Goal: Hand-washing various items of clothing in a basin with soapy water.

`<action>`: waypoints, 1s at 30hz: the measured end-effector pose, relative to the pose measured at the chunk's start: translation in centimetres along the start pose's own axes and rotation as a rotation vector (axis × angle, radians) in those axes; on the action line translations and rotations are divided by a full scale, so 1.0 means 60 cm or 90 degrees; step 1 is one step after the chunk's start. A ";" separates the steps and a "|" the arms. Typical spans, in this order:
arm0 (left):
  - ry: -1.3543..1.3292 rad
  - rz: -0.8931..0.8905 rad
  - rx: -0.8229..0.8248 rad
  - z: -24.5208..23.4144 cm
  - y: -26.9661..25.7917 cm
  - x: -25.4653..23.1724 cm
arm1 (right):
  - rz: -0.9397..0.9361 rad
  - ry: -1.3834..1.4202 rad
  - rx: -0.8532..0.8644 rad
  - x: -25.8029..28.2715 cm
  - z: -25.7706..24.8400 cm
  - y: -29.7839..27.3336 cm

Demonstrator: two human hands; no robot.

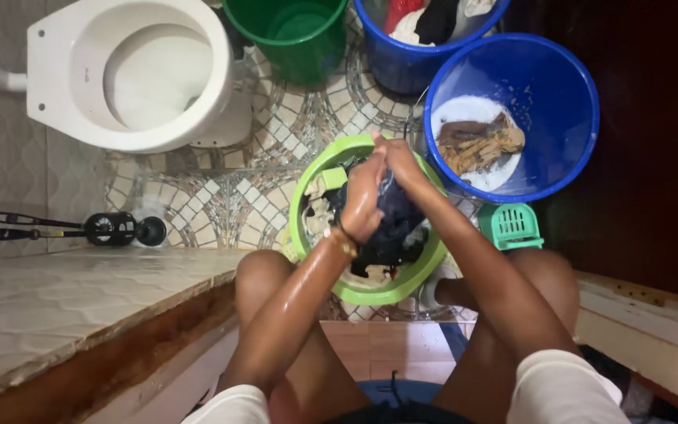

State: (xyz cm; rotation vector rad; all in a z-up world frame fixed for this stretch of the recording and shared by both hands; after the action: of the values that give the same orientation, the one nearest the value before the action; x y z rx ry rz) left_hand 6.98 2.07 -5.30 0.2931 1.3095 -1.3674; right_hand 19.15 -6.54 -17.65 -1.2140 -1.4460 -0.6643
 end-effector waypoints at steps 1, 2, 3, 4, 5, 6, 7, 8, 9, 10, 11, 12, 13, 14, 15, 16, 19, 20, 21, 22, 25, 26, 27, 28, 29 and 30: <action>0.005 -0.008 -0.005 -0.013 0.028 0.020 | 0.009 0.005 0.003 -0.008 0.000 -0.016; -0.078 0.041 -0.001 -0.022 0.058 0.027 | 0.051 -0.039 0.009 -0.024 0.000 -0.030; -0.161 0.095 0.008 -0.029 0.096 0.029 | 0.088 -0.083 0.013 -0.036 -0.003 -0.034; -0.156 0.092 0.007 -0.067 0.128 0.068 | 0.092 -0.078 0.013 -0.027 0.002 -0.051; -0.108 0.182 -0.095 -0.120 0.161 0.091 | 0.149 -0.162 -0.014 -0.030 -0.012 -0.063; -0.058 0.271 -0.197 -0.170 0.188 0.113 | 0.207 -0.245 -0.040 -0.032 -0.028 -0.076; -0.056 0.261 -0.199 -0.168 0.181 0.129 | 0.218 -0.246 -0.038 -0.056 -0.023 -0.094; 0.118 0.329 -0.225 -0.165 0.167 0.122 | 0.145 -0.275 -0.099 -0.058 -0.029 -0.108; 0.294 0.398 -0.243 -0.154 0.159 0.112 | 0.068 -0.303 -0.159 -0.057 -0.033 -0.118; 0.296 0.391 -0.242 -0.173 0.154 0.165 | 0.075 -0.305 -0.158 -0.087 -0.021 -0.143; 0.483 0.515 -0.208 -0.153 0.158 0.184 | -0.003 -0.346 -0.205 -0.092 -0.019 -0.146; 0.671 0.637 -0.168 -0.127 0.164 0.216 | -0.080 -0.388 -0.252 -0.099 -0.014 -0.150; 0.674 0.633 -0.162 -0.123 0.172 0.223 | -0.073 -0.388 -0.253 -0.106 -0.007 -0.144; 0.796 0.521 -0.136 -0.119 0.199 0.248 | -0.054 -0.440 -0.239 -0.116 0.005 -0.136; 0.917 0.391 -0.102 -0.130 0.204 0.287 | -0.025 -0.490 -0.215 -0.133 0.024 -0.149; 0.924 0.374 -0.091 -0.148 0.205 0.311 | -0.007 -0.489 -0.208 -0.149 0.040 -0.160; 0.918 0.358 -0.115 -0.165 0.250 0.335 | -0.040 -0.518 -0.230 -0.167 0.057 -0.133; 0.943 0.319 -0.096 -0.162 0.264 0.342 | -0.034 -0.511 -0.238 -0.177 0.052 -0.121; 0.972 0.274 -0.077 -0.170 0.270 0.347 | -0.023 -0.502 -0.243 -0.185 0.057 -0.116; 0.978 0.265 -0.072 -0.170 0.275 0.355 | -0.014 -0.499 -0.237 -0.201 0.061 -0.113; 1.049 0.316 -0.086 -0.146 0.290 0.362 | 0.026 -0.494 -0.233 -0.256 0.057 -0.097; 1.056 0.268 -0.059 -0.144 0.298 0.375 | 0.022 -0.480 -0.237 -0.273 0.054 -0.096; 1.061 0.224 -0.033 -0.140 0.310 0.386 | 0.014 -0.467 -0.242 -0.289 0.050 -0.090; 1.061 0.221 -0.034 -0.134 0.327 0.390 | 0.015 -0.467 -0.240 -0.314 0.049 -0.079; 1.088 0.222 -0.033 -0.129 0.339 0.394 | 0.024 -0.460 -0.231 -0.340 0.049 -0.072; 1.116 0.223 -0.031 -0.123 0.350 0.398 | 0.033 -0.453 -0.221 -0.365 0.050 -0.066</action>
State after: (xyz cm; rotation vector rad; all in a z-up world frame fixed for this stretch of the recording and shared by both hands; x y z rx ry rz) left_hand 13.05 1.30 -37.36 1.8480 2.4226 -0.5272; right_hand 12.09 -12.14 -38.23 -1.8773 -1.9145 -0.4736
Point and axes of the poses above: each hand's wrist, its own y-axis towards the middle knuckle, its own z-axis out of the palm, x = y × z, the point moved 9 cm from there along y, towards the middle knuckle, and after that the axes turned 6 degrees about z, right-handed, at the moved point
